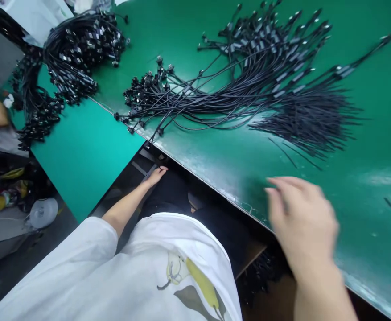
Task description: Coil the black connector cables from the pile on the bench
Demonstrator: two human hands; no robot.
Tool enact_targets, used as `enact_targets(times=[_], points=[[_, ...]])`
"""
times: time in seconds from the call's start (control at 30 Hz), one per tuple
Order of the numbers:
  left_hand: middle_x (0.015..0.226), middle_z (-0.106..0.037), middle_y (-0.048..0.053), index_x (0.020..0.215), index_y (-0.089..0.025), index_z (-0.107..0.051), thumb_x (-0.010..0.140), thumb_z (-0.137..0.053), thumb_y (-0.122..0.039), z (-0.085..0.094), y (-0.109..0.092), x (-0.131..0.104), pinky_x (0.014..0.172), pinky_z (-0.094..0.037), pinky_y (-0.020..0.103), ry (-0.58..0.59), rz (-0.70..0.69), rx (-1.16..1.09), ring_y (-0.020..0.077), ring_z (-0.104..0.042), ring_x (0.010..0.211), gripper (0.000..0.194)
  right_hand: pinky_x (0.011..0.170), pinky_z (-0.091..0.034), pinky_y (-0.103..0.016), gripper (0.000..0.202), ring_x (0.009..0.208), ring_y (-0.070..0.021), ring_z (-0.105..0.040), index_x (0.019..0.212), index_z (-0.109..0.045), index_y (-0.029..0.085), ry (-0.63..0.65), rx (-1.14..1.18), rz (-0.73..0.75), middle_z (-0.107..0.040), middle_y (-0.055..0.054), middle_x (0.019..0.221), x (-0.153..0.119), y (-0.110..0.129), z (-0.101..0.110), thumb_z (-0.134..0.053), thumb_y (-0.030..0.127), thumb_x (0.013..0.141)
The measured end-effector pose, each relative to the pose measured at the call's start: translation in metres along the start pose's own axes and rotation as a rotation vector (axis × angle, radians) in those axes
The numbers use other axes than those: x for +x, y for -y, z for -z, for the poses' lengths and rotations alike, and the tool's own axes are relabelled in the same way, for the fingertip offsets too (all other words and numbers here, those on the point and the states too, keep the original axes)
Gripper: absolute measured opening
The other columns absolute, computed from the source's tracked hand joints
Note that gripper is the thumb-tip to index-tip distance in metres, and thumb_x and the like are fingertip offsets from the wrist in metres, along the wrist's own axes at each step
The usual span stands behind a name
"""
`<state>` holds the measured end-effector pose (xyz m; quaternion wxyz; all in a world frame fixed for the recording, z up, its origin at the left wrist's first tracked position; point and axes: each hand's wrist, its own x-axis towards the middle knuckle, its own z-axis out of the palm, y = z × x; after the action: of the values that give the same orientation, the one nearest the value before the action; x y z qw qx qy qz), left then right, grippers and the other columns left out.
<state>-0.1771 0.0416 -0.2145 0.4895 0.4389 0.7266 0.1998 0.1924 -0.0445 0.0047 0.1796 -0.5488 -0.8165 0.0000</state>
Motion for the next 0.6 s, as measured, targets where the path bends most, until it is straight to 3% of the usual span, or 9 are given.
enact_targets(times=[0.07,0.17,0.27,0.37,0.43,0.53,0.6], points=[[0.125,-0.060,0.011,0.125,-0.016,-0.057,0.093,-0.059,-0.037,0.013,0.014,-0.018,0.090,-0.055,0.045,0.022,0.014,0.046,0.0226,-0.062,0.107,0.038,0.072,-0.054,-0.040,0.023,0.088,-0.0272,-0.066,0.111,-0.065,0.018,-0.045,-0.011,0.011,-0.068,-0.015,0.104,0.008,0.017,-0.013,-0.049,0.023,0.095],[0.122,-0.061,0.010,0.123,-0.016,-0.058,0.092,-0.059,-0.038,0.035,0.029,-0.053,0.088,-0.056,0.043,0.018,0.014,0.089,0.0216,-0.063,0.104,0.038,0.074,-0.053,-0.037,0.028,0.088,-0.0234,-0.066,0.117,-0.063,0.012,0.044,0.083,0.208,-0.068,-0.016,0.111,0.038,0.054,-0.043,-0.047,0.017,0.095],[0.089,-0.064,0.005,0.102,-0.013,-0.062,0.097,-0.046,-0.045,0.051,0.030,-0.104,0.072,-0.053,0.032,0.022,-0.040,0.084,0.0142,-0.061,0.077,0.037,0.078,-0.050,-0.036,0.040,0.100,-0.0234,-0.064,0.133,-0.053,0.011,0.076,0.129,0.366,-0.061,-0.018,0.128,0.072,0.090,-0.065,-0.041,0.011,0.095],[0.060,-0.048,-0.003,0.080,-0.015,-0.059,0.097,-0.032,-0.058,0.068,0.014,-0.169,0.056,-0.042,0.024,0.088,-0.140,0.034,0.0092,-0.044,0.054,0.054,0.095,-0.044,-0.040,0.049,0.127,-0.0256,-0.050,0.144,-0.042,0.016,0.046,0.168,0.616,-0.047,-0.015,0.148,0.101,0.120,-0.078,-0.038,0.010,0.095],[0.060,-0.049,-0.002,0.071,-0.016,-0.057,0.092,-0.044,-0.060,0.084,-0.002,-0.210,0.054,-0.037,0.024,0.178,-0.232,-0.011,0.0083,-0.041,0.053,0.051,0.101,-0.039,-0.043,0.049,0.132,-0.0240,-0.045,0.145,-0.041,0.019,0.011,0.174,0.756,-0.045,-0.013,0.149,0.120,0.136,-0.087,-0.036,0.010,0.097],[0.060,-0.049,-0.001,0.074,-0.015,-0.062,0.093,-0.055,-0.040,0.115,-0.029,-0.251,0.050,-0.033,0.021,0.419,-0.448,-0.214,0.0077,-0.041,0.053,0.032,0.086,-0.045,-0.038,0.032,0.108,-0.0214,-0.058,0.121,-0.058,0.015,0.053,0.128,0.804,-0.063,-0.015,0.119,0.157,0.155,-0.087,-0.034,0.019,0.101],[0.057,-0.043,-0.003,0.078,-0.017,-0.063,0.092,-0.057,-0.030,0.134,-0.048,-0.260,0.044,-0.028,0.018,0.463,-0.525,-0.464,0.0063,-0.035,0.048,0.020,0.074,-0.047,-0.033,0.034,0.091,-0.0195,-0.059,0.097,-0.063,0.014,0.085,0.092,0.797,-0.065,-0.012,0.097,0.187,0.163,-0.066,-0.035,0.032,0.103]])
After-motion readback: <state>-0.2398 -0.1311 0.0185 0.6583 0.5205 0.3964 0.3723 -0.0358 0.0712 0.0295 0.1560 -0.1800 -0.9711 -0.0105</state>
